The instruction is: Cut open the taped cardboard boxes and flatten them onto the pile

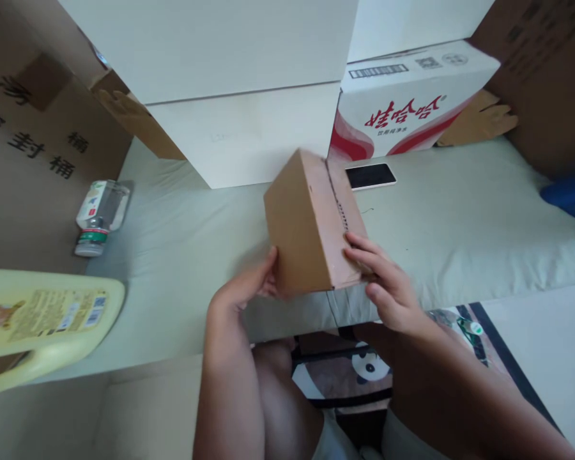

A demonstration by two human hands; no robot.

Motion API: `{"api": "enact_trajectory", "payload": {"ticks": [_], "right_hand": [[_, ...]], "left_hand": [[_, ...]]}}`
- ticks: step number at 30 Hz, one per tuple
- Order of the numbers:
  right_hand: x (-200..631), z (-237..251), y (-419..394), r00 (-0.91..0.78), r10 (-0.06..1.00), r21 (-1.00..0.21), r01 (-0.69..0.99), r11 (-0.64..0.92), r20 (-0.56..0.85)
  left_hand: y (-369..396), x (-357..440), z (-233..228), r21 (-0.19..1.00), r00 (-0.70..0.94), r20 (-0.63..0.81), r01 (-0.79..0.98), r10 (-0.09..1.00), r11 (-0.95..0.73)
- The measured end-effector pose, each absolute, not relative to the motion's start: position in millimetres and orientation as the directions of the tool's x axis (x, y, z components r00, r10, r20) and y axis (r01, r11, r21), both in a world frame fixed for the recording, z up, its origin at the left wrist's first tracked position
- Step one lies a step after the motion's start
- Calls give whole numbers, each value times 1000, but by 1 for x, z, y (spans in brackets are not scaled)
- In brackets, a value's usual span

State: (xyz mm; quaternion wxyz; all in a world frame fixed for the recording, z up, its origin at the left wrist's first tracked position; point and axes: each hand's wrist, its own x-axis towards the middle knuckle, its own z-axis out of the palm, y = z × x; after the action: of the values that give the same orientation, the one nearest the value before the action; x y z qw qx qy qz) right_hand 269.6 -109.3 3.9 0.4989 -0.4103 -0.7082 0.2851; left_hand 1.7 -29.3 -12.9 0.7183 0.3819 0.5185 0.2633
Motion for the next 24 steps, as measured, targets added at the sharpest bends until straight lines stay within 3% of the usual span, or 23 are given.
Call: {"api": "enact_trajectory", "payload": {"ticks": [1,2,3,4,6,8,10,11,13,15,17,19,20,22,24], "right_hand": [[271,2,-109,-119,866,-811,308,498,486],[271,-1,-110,-81,860,-804,321,501,504],[271,-5,-110,-52,852,-794,335,507,522],[270,-7,-110,-35,842,-784,345,516,538],[266,-10,-109,-57,835,-773,348,530,547],[262,-9,-108,-125,834,-765,345,545,538],[259,-6,-107,-215,828,-765,317,560,518],[260,-4,-107,-256,822,-771,290,568,509],[263,-4,-105,-295,821,-785,261,561,489],[268,-6,-101,-181,889,-791,406,458,421],[274,-9,-95,55,965,-714,683,152,258],[279,-12,-87,223,974,-495,851,-177,35],[281,-14,-84,250,966,-382,888,-258,-72],[283,-16,-78,234,948,-259,923,-286,-214],[286,-19,-76,196,952,-286,922,-261,-237]], "left_hand": [[-31,0,-10,747,404,-660,260,634,611],[-30,-1,-6,704,415,-710,408,569,581],[-29,-3,-3,669,406,-740,527,536,525],[-27,-4,0,680,368,-713,568,596,463],[-20,-5,1,771,216,-517,538,828,341],[-14,-5,-2,890,-10,-168,428,986,156],[-11,-3,-5,935,-134,160,337,978,-106],[-10,-2,-7,922,-118,271,317,955,-222],[-10,1,-10,879,-8,381,313,925,-360],[-11,3,-13,861,63,392,324,918,-391],[-11,4,-17,860,74,391,325,917,-393],[-11,5,-20,853,67,407,327,911,-406],[-10,5,-21,849,68,415,330,907,-413],[-9,5,-22,843,79,424,329,902,-425],[-9,6,-20,840,89,432,323,898,-436]]}}
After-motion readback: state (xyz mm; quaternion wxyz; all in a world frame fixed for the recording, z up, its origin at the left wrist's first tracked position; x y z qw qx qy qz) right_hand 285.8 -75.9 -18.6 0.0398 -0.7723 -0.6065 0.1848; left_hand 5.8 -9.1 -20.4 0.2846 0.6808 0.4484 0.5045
